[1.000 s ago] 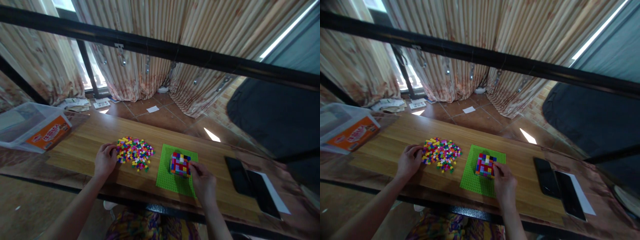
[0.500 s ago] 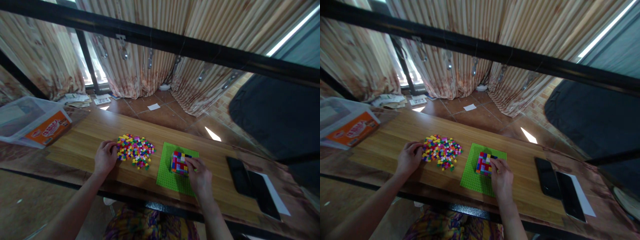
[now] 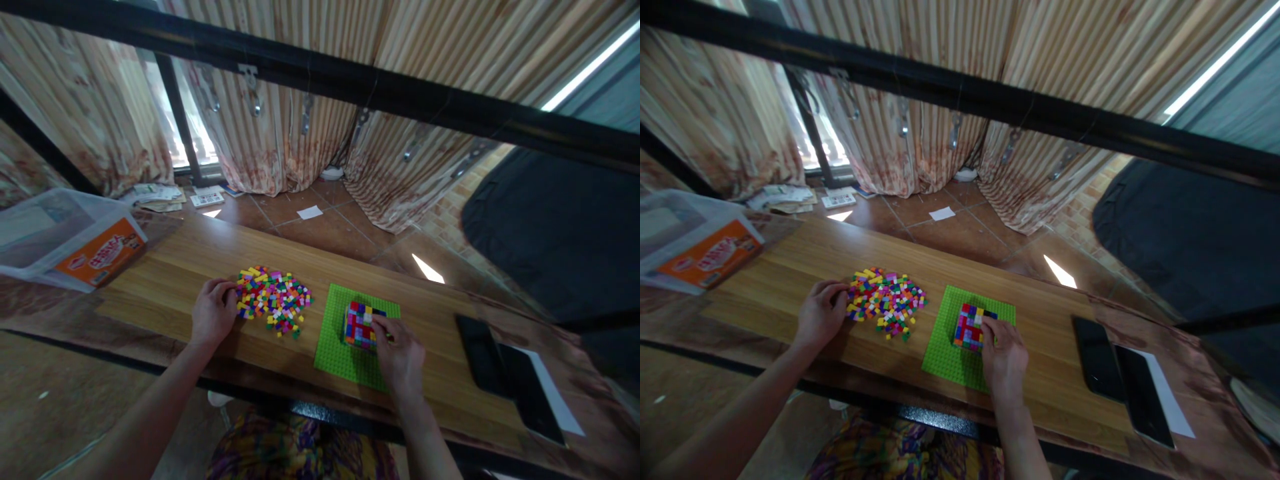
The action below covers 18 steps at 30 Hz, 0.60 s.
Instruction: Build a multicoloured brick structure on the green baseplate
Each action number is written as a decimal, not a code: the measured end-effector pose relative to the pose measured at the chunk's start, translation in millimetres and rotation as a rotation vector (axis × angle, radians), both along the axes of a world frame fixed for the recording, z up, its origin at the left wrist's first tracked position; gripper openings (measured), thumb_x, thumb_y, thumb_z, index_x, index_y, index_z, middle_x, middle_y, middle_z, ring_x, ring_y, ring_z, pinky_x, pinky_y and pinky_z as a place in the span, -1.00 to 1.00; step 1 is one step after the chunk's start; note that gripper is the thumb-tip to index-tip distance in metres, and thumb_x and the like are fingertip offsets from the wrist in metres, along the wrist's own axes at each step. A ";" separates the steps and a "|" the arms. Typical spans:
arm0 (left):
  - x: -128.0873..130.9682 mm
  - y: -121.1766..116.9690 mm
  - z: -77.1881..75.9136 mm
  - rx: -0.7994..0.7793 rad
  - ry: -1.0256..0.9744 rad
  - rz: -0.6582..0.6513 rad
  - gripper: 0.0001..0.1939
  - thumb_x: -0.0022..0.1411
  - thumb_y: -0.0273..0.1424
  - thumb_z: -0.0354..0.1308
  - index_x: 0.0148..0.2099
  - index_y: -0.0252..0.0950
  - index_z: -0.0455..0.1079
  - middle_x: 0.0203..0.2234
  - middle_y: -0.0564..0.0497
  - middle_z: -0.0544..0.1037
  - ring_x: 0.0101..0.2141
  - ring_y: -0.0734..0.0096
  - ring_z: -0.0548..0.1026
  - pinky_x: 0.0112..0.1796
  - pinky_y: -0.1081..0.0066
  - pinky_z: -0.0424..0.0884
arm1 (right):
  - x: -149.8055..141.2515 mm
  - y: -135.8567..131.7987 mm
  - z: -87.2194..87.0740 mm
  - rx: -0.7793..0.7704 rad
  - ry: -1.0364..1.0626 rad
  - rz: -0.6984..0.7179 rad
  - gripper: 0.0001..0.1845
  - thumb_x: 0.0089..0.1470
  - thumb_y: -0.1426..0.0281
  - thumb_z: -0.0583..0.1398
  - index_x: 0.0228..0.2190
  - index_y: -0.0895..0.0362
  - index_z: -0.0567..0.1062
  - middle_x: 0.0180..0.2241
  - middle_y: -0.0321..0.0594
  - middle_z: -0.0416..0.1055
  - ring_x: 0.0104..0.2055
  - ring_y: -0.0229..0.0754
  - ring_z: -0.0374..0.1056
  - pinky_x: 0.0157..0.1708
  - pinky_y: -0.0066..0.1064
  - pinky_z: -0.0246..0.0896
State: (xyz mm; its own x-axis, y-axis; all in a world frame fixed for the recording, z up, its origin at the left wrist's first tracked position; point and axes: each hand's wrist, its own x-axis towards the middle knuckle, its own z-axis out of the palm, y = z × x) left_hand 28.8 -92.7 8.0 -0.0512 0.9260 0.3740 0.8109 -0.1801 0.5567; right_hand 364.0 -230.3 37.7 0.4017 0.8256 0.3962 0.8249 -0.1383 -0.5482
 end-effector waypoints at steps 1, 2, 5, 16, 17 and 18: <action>0.1 0.0 0.1 0.004 0.000 -0.002 -0.71 0.20 -0.31 -0.04 -0.26 -0.29 0.48 -0.19 -0.13 0.50 -0.18 0.19 0.48 -0.09 0.23 0.42 | -0.6 0.0 -0.1 0.008 0.009 -0.018 -0.66 0.14 0.17 0.09 -0.33 0.09 0.59 -0.31 -0.16 0.55 -0.27 -0.14 0.42 -0.26 -0.34 0.26; 0.3 -0.1 0.4 0.006 -0.001 -0.004 -0.71 0.19 -0.31 -0.04 -0.26 -0.30 0.48 -0.19 -0.13 0.50 -0.18 0.19 0.48 -0.09 0.23 0.42 | -1.3 -0.4 -0.1 0.016 0.020 -0.035 -0.65 0.14 0.16 0.10 -0.34 0.10 0.59 -0.31 -0.15 0.56 -0.27 -0.13 0.43 -0.25 -0.33 0.27; 1.1 -0.8 1.6 0.005 -0.009 -0.005 -0.71 0.19 -0.31 -0.04 -0.26 -0.30 0.48 -0.20 -0.14 0.50 -0.19 0.19 0.48 -0.10 0.24 0.42 | -2.8 -4.0 1.3 0.019 0.077 -0.074 -0.65 0.10 0.13 0.13 -0.33 0.11 0.58 -0.30 -0.14 0.57 -0.30 -0.12 0.44 -0.25 -0.32 0.28; 0.7 -0.9 1.6 -0.001 -0.012 0.001 -0.74 0.19 -0.32 -0.03 -0.27 -0.28 0.47 -0.19 -0.12 0.49 -0.18 0.21 0.47 -0.09 0.26 0.42 | 8.2 6.9 -12.9 0.068 0.408 -0.224 -0.42 -0.01 0.02 0.17 -0.16 0.24 0.54 -0.31 -0.04 0.54 -0.34 -0.10 0.43 -0.34 -0.31 0.31; 0.8 -0.9 1.8 -0.003 -0.014 0.000 -0.74 0.19 -0.32 -0.03 -0.27 -0.28 0.47 -0.19 -0.12 0.49 -0.18 0.21 0.47 -0.09 0.25 0.42 | 8.4 9.2 -16.5 0.074 0.417 -0.217 -0.42 -0.03 0.02 0.19 -0.16 0.24 0.54 -0.31 -0.05 0.54 -0.33 -0.11 0.42 -0.34 -0.31 0.31; 1.0 -1.0 1.9 -0.004 -0.016 0.000 -0.73 0.19 -0.32 -0.04 -0.28 -0.28 0.47 -0.19 -0.12 0.49 -0.18 0.20 0.47 -0.10 0.25 0.42 | 8.2 10.7 -19.7 0.074 0.430 -0.212 -0.42 -0.04 0.03 0.20 -0.16 0.24 0.54 -0.30 -0.05 0.54 -0.33 -0.11 0.42 -0.33 -0.31 0.31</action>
State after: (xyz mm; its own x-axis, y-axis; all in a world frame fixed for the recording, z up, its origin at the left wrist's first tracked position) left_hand 29.8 -93.7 9.9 -0.0572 0.9273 0.3699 0.8018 -0.1781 0.5704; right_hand 372.2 -219.5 18.0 0.6985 0.6835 0.2119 0.4793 -0.2270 -0.8478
